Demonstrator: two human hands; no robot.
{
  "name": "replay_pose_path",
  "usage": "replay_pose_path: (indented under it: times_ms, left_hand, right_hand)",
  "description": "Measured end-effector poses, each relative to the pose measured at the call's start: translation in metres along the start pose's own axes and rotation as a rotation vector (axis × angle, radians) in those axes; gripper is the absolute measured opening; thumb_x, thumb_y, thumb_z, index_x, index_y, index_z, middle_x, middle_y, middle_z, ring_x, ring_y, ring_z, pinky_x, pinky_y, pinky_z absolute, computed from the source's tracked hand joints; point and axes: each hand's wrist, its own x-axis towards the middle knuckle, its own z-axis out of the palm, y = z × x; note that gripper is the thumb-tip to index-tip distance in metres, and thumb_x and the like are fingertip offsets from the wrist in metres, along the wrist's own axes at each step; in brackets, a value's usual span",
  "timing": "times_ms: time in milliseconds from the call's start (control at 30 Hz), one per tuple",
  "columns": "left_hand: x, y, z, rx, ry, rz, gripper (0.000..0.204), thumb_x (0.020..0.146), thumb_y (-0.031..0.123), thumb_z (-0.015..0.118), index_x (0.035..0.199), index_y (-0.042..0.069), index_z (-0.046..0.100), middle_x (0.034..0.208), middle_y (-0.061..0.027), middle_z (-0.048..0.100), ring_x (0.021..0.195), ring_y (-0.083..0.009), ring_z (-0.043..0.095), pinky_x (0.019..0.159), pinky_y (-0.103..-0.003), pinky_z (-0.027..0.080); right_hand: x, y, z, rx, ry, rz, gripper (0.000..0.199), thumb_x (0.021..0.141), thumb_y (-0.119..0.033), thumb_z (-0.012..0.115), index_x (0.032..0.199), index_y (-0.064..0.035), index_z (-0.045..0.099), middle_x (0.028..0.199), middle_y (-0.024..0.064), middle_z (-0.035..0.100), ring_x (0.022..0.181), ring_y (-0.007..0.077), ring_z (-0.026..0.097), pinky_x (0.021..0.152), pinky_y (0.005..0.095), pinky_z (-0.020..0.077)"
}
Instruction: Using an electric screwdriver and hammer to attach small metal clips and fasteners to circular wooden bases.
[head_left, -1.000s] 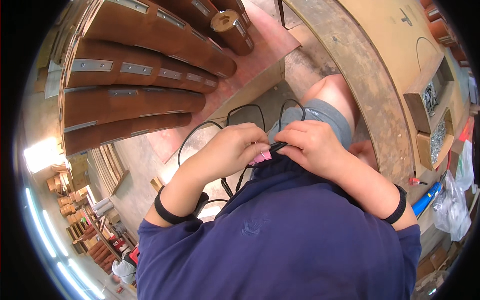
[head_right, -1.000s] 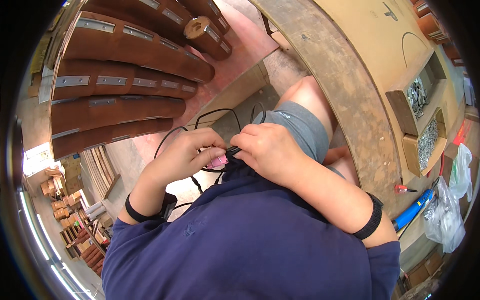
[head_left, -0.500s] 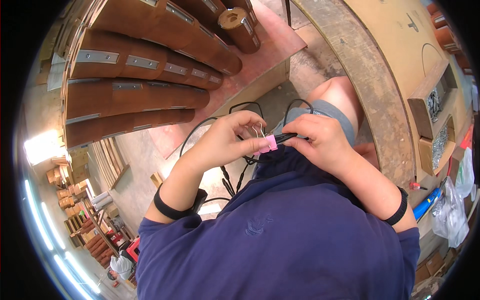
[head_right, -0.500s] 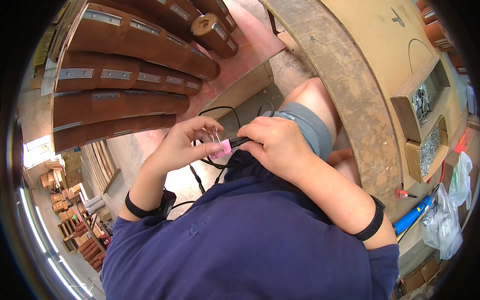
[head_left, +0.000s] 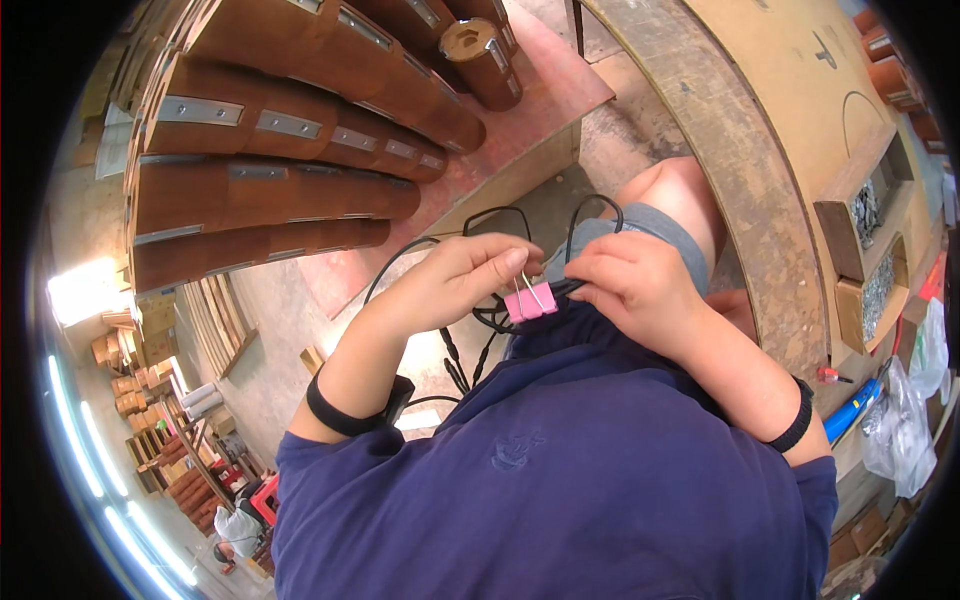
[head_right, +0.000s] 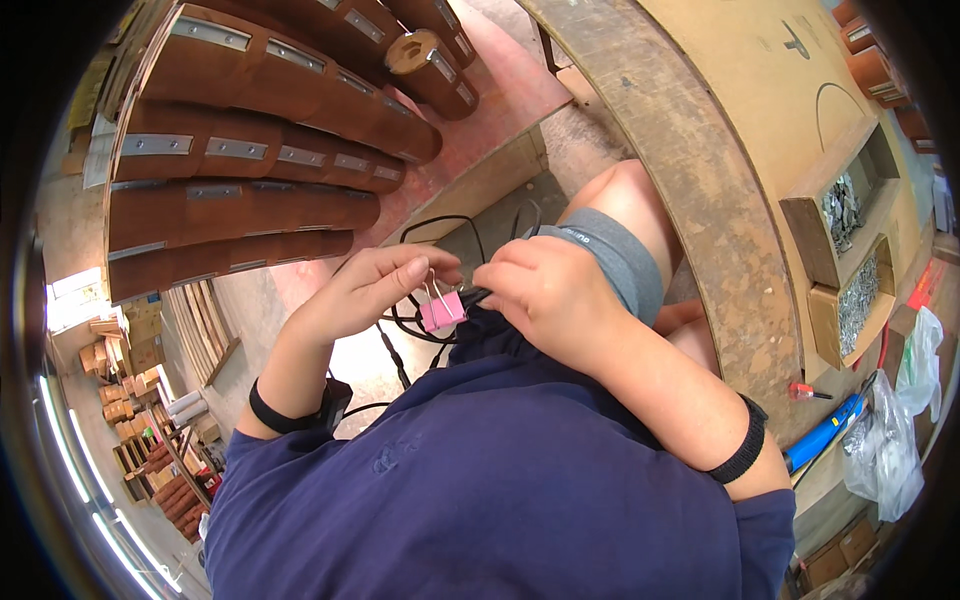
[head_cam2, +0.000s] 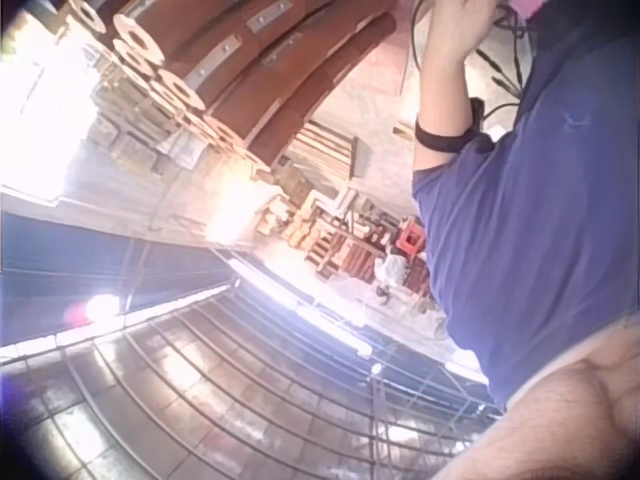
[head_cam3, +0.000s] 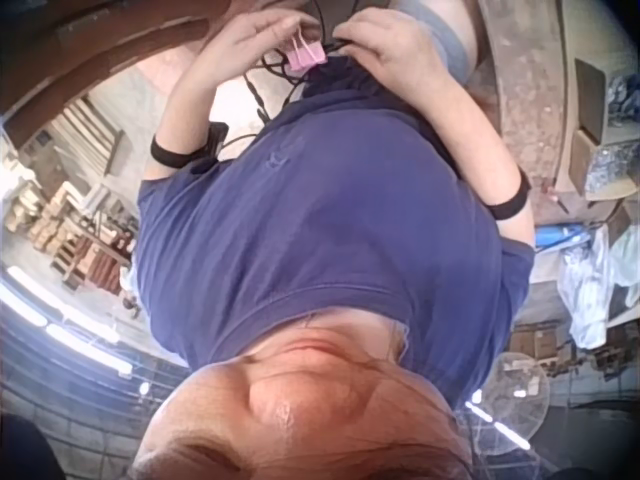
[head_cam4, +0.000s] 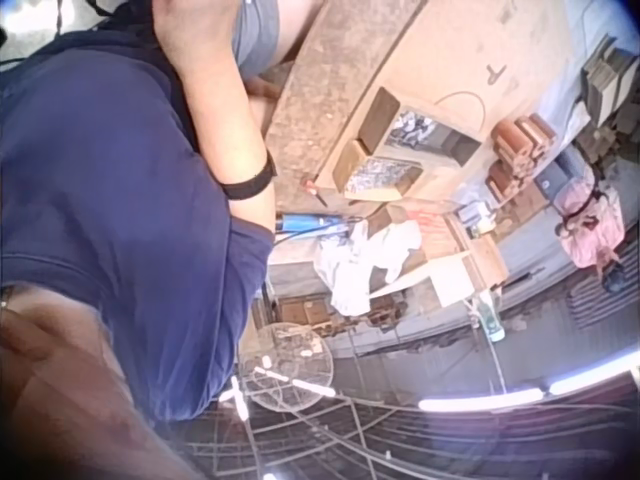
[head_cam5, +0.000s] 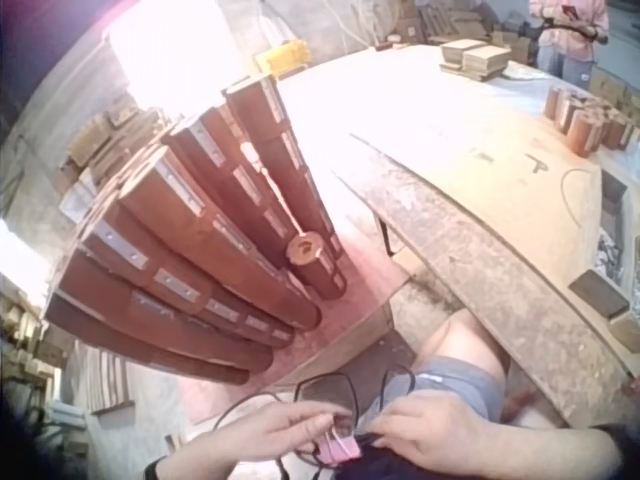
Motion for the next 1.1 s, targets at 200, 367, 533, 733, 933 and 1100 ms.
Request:
replay_pose_path:
  times_ms: [200,367,533,733,933,1100]
  left_hand:
    - [0.003,-0.002,-0.011,-0.006,-0.437,-0.206,0.041,0.088,0.031,0.05,0.109,-0.004,0.054,0.096,-0.0096,0.06,0.088,-0.0145,0.056,0.08,-0.027,0.044]
    - [0.008,-0.016,-0.015,-0.021,-0.58,-0.136,0.04,0.085,0.029,0.056,0.108,-0.004,0.053,0.095,-0.0073,0.06,0.086,-0.0106,0.055,0.078,-0.024,0.043]
    - [0.012,-0.029,-0.012,-0.273,-0.635,-0.158,0.027,0.083,0.019,0.059,0.101,0.001,0.05,0.088,-0.0023,0.058,0.082,-0.0063,0.052,0.073,-0.02,0.041]
    - [0.008,-0.039,-0.005,-0.413,-0.541,-0.119,0.017,0.086,0.017,0.055,0.094,0.005,0.046,0.083,0.0001,0.055,0.078,-0.0059,0.05,0.072,-0.021,0.041]
    - [0.005,-0.032,-0.008,-0.376,-0.399,-0.164,0.016,0.085,0.019,0.056,0.09,0.007,0.047,0.08,0.0015,0.055,0.075,-0.005,0.051,0.069,-0.021,0.042]
    - [-0.01,-0.029,-0.036,-0.31,-0.247,-0.21,0.014,0.082,0.018,0.059,0.085,0.008,0.049,0.076,0.003,0.055,0.071,-0.0044,0.052,0.065,-0.019,0.042]
  right_hand:
    - [-0.007,-0.012,-0.004,-0.056,-0.033,-0.191,0.017,0.06,-0.007,0.059,0.077,-0.0047,0.058,0.071,0.0048,0.054,0.061,0.0197,0.051,0.054,0.0292,0.0435]
    - [-0.01,-0.014,-0.005,-0.047,-0.059,-0.231,0.018,0.061,-0.007,0.057,0.078,-0.0045,0.058,0.072,0.0035,0.053,0.061,0.0182,0.049,0.053,0.0274,0.0431]
    - [-0.008,-0.01,-0.005,-0.032,-0.054,-0.217,0.018,0.061,-0.007,0.057,0.079,-0.0041,0.058,0.074,0.004,0.054,0.062,0.019,0.05,0.055,0.028,0.0438]
    - [-0.009,-0.005,-0.003,-0.036,-0.043,-0.172,0.018,0.062,-0.006,0.059,0.08,-0.0033,0.058,0.076,0.0062,0.054,0.064,0.0209,0.052,0.058,0.0298,0.045]
    - [-0.007,-0.014,-0.01,0.057,-0.025,-0.017,0.017,0.067,-0.001,0.062,0.083,-0.0012,0.058,0.085,0.0087,0.055,0.072,0.0229,0.055,0.062,0.0306,0.0454]
    - [-0.009,-0.002,-0.019,0.056,0.073,0.098,0.021,0.069,-0.001,0.061,0.09,-0.0017,0.057,0.087,0.0127,0.054,0.077,0.0257,0.055,0.065,0.0324,0.045]
